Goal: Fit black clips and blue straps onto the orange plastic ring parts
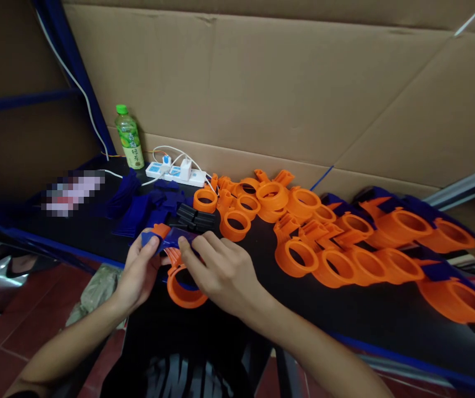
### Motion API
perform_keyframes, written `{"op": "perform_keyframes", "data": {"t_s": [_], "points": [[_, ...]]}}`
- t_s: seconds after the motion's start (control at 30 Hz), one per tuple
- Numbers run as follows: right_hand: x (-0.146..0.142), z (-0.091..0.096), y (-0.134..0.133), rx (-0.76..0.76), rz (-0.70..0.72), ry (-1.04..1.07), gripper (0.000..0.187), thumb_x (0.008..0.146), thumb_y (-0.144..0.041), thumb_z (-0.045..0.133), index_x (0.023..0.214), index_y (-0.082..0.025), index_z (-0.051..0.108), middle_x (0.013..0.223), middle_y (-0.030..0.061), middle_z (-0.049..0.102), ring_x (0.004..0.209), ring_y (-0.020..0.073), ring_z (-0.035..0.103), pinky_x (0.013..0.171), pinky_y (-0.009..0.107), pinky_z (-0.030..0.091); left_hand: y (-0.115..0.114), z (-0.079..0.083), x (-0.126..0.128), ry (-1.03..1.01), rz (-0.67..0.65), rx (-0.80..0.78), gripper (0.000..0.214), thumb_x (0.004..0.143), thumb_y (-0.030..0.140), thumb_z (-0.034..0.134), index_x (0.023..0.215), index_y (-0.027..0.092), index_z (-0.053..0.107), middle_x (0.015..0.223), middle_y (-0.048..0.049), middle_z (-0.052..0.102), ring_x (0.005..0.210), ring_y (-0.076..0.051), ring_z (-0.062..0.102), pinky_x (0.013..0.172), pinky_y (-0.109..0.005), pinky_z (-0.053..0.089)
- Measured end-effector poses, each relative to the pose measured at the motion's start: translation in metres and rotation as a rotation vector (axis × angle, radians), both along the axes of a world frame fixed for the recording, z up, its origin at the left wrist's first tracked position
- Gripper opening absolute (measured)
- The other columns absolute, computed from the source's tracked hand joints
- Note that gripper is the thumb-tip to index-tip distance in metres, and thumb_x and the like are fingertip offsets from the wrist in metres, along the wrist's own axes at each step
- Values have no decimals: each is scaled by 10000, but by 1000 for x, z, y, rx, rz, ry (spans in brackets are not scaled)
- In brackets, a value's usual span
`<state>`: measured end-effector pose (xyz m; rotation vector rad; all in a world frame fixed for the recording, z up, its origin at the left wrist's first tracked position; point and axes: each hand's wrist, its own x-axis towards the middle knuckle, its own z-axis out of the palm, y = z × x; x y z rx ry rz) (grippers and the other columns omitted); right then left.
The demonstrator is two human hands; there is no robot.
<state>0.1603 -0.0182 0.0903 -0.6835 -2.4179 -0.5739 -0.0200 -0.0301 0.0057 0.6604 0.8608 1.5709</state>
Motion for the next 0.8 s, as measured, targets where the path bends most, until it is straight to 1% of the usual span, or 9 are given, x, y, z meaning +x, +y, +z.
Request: {"op": "perform_keyframes", "data": {"t_s": [0.17,0.27,0.33,0.37,0.43,0.47,0.57,0.63,0.8], "points": [[-3,7,-9,14,0,-41,158,964,-102,574,1066,-88,694,816,66,672,794,148,618,673,265,484,-3,1,-2,30,-11,66,412,752,349,838,1063,226,597,936,-5,631,766,-136,610,644,-224,531],[0,10,-14,-61,21,-14,140,961,-113,580,1037,-120,698,827,58,673,808,145,631,681,256,501,-6,2,-5,115,-8,111,443,697,265,876,1051,223,614,918,1,635,777,-138,611,722,-238,535],[4,13,-14,-204,70,67,143,938,-213,652,1058,-149,698,922,68,689,888,165,651,754,279,535,-8,4,-8,169,-6,150,463,679,269,881,1065,214,631,942,-18,650,785,-161,625,720,-255,538],[6,14,-13,-301,94,115,217,920,-284,686,1102,-167,695,1011,81,694,957,186,655,815,307,547,-10,6,-10,191,-9,174,488,668,281,884,1085,211,639,955,-29,658,790,-176,632,714,-267,542],[9,17,-10,-520,122,209,353,918,-373,682,1223,-198,662,1173,103,676,1067,216,646,911,361,547,-13,10,-13,247,-28,225,576,628,294,903,1138,206,649,981,-48,670,809,-207,647,720,-297,553],[10,18,-8,-627,125,256,358,937,-368,654,1258,-208,646,1197,104,674,1072,214,648,918,364,548,-15,13,-15,286,-41,259,622,602,296,916,1157,203,653,1004,-59,673,836,-226,653,739,-314,557],[10,14,-5,-898,139,438,210,970,-289,603,1141,-194,680,1041,75,708,945,175,671,828,301,557,-20,20,-16,422,-91,428,705,520,289,955,1161,199,677,1095,-108,667,984,-305,655,851,-392,556],[8,8,-6,-1016,167,567,157,936,-313,659,999,-173,694,937,59,692,878,166,662,772,278,547,-22,21,-17,487,-114,567,745,488,270,968,1173,214,681,1119,-127,662,1044,-338,645,907,-447,544],[9,3,-13,-1264,277,735,234,857,-375,753,865,-159,662,870,33,623,842,154,638,746,270,531,-21,21,-18,509,-209,777,866,460,242,983,1257,253,644,1121,-119,629,1042,-342,641,969,-540,529]]}}
